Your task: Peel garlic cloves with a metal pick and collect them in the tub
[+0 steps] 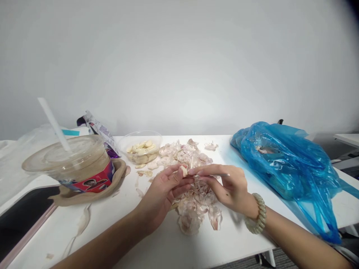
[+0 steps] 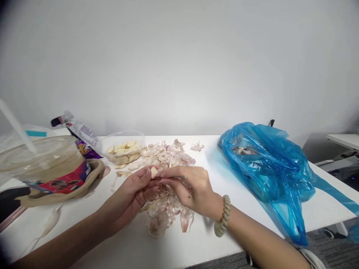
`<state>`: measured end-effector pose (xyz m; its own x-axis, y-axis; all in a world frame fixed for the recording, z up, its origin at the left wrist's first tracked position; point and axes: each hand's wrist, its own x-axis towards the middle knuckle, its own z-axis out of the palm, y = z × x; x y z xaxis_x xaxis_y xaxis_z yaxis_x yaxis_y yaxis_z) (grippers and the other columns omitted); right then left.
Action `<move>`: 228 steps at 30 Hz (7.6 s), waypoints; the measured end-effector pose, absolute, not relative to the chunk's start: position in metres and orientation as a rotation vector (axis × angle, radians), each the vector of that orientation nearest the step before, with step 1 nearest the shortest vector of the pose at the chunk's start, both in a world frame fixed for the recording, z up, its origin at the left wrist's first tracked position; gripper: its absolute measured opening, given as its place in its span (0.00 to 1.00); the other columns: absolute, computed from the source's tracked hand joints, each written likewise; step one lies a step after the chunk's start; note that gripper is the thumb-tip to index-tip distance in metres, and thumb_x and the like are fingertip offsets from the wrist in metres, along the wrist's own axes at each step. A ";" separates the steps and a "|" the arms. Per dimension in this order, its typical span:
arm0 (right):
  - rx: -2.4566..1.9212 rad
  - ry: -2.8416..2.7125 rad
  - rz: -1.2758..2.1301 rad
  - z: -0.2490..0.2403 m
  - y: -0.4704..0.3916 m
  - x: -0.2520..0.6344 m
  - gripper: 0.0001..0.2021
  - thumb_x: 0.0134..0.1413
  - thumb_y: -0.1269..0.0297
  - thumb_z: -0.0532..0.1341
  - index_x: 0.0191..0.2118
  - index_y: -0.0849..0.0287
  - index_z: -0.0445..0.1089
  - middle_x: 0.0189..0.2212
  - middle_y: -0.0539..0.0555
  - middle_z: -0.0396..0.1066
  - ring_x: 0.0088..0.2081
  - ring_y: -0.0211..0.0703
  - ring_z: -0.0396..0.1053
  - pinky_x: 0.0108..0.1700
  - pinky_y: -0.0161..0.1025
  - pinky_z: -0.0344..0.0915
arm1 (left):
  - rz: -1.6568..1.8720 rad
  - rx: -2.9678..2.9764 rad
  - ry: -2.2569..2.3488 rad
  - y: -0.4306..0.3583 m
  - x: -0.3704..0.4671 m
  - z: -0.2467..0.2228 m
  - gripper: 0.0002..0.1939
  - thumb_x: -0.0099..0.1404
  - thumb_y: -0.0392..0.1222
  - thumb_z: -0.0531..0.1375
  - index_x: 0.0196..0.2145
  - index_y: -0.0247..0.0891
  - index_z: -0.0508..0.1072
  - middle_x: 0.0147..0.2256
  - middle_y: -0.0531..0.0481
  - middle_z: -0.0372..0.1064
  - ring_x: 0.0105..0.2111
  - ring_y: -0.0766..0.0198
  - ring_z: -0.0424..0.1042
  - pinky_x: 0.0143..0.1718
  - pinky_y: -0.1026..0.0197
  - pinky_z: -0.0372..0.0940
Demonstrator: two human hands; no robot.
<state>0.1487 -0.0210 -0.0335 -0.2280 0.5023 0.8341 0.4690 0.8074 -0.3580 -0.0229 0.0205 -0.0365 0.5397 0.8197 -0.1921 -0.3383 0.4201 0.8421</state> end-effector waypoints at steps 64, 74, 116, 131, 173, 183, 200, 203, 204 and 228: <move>-0.668 -1.876 -0.055 -0.029 -0.020 0.144 0.11 0.50 0.79 0.60 0.40 0.61 0.68 0.35 0.57 0.77 0.34 0.40 0.75 0.34 0.38 0.75 | 0.808 0.851 0.633 0.020 -0.022 -0.037 0.07 0.60 0.41 0.60 0.35 0.35 0.71 0.32 0.48 0.72 0.31 0.69 0.72 0.35 0.72 0.68; -0.669 -1.853 -0.058 -0.028 -0.022 0.145 0.13 0.50 0.79 0.60 0.41 0.60 0.68 0.35 0.57 0.77 0.36 0.40 0.76 0.35 0.37 0.75 | 0.804 0.852 0.642 0.020 -0.024 -0.038 0.07 0.60 0.40 0.60 0.36 0.36 0.70 0.33 0.48 0.72 0.32 0.69 0.72 0.35 0.71 0.68; -0.618 -1.814 -0.133 -0.027 -0.022 0.147 0.15 0.49 0.85 0.56 0.40 0.62 0.69 0.35 0.59 0.77 0.35 0.42 0.76 0.33 0.39 0.73 | 0.756 0.846 0.614 0.019 -0.023 -0.040 0.08 0.58 0.41 0.63 0.31 0.33 0.75 0.27 0.50 0.75 0.27 0.72 0.73 0.32 0.73 0.68; -0.628 -1.733 -0.199 -0.027 -0.023 0.148 0.19 0.47 0.86 0.57 0.42 0.61 0.69 0.35 0.57 0.76 0.36 0.44 0.75 0.34 0.43 0.74 | 0.716 0.885 0.577 0.017 -0.025 -0.041 0.08 0.56 0.42 0.64 0.28 0.33 0.77 0.28 0.51 0.74 0.28 0.71 0.73 0.32 0.72 0.67; -0.590 -1.796 0.025 -0.022 -0.025 0.143 0.10 0.49 0.80 0.61 0.39 0.65 0.69 0.31 0.59 0.77 0.34 0.42 0.75 0.34 0.41 0.74 | 0.797 0.803 0.534 0.016 -0.024 -0.035 0.12 0.48 0.39 0.69 0.28 0.36 0.71 0.27 0.53 0.73 0.28 0.70 0.73 0.32 0.71 0.67; -0.608 -1.780 0.049 -0.024 -0.026 0.143 0.11 0.48 0.80 0.60 0.38 0.62 0.69 0.31 0.57 0.76 0.33 0.41 0.74 0.33 0.41 0.74 | 0.841 0.813 0.567 0.016 -0.025 -0.034 0.11 0.46 0.34 0.70 0.27 0.37 0.72 0.27 0.53 0.75 0.27 0.70 0.74 0.32 0.71 0.68; -0.556 -1.809 -0.011 -0.021 -0.025 0.141 0.09 0.49 0.81 0.60 0.37 0.64 0.70 0.29 0.58 0.76 0.32 0.41 0.75 0.32 0.40 0.74 | 0.888 0.838 0.593 0.016 -0.024 -0.037 0.10 0.48 0.34 0.69 0.28 0.37 0.72 0.28 0.52 0.76 0.27 0.69 0.73 0.34 0.68 0.68; -0.562 -1.813 -0.019 -0.021 -0.025 0.141 0.10 0.50 0.80 0.59 0.38 0.62 0.70 0.29 0.56 0.77 0.32 0.41 0.75 0.32 0.39 0.74 | 0.889 0.834 0.597 0.016 -0.024 -0.037 0.10 0.47 0.34 0.69 0.27 0.37 0.72 0.28 0.52 0.76 0.27 0.69 0.73 0.34 0.68 0.68; -0.562 -1.811 -0.021 -0.022 -0.025 0.141 0.10 0.51 0.80 0.59 0.38 0.62 0.70 0.29 0.56 0.77 0.32 0.41 0.75 0.32 0.39 0.74 | 0.889 0.833 0.599 0.016 -0.024 -0.038 0.10 0.47 0.34 0.69 0.28 0.37 0.72 0.28 0.52 0.76 0.27 0.69 0.73 0.33 0.68 0.68; -0.623 -1.821 0.067 -0.029 -0.025 0.147 0.14 0.51 0.83 0.57 0.42 0.63 0.66 0.36 0.58 0.75 0.39 0.42 0.74 0.38 0.42 0.75 | 0.749 0.863 0.530 0.016 -0.024 -0.038 0.11 0.56 0.43 0.63 0.33 0.32 0.74 0.25 0.51 0.71 0.23 0.70 0.69 0.28 0.70 0.65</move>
<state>0.1467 -0.0249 -0.0294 -0.2064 0.4450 0.8715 0.3793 0.8574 -0.3479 -0.0243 0.0162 -0.0376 0.6318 0.7661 -0.1181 -0.3660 0.4292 0.8257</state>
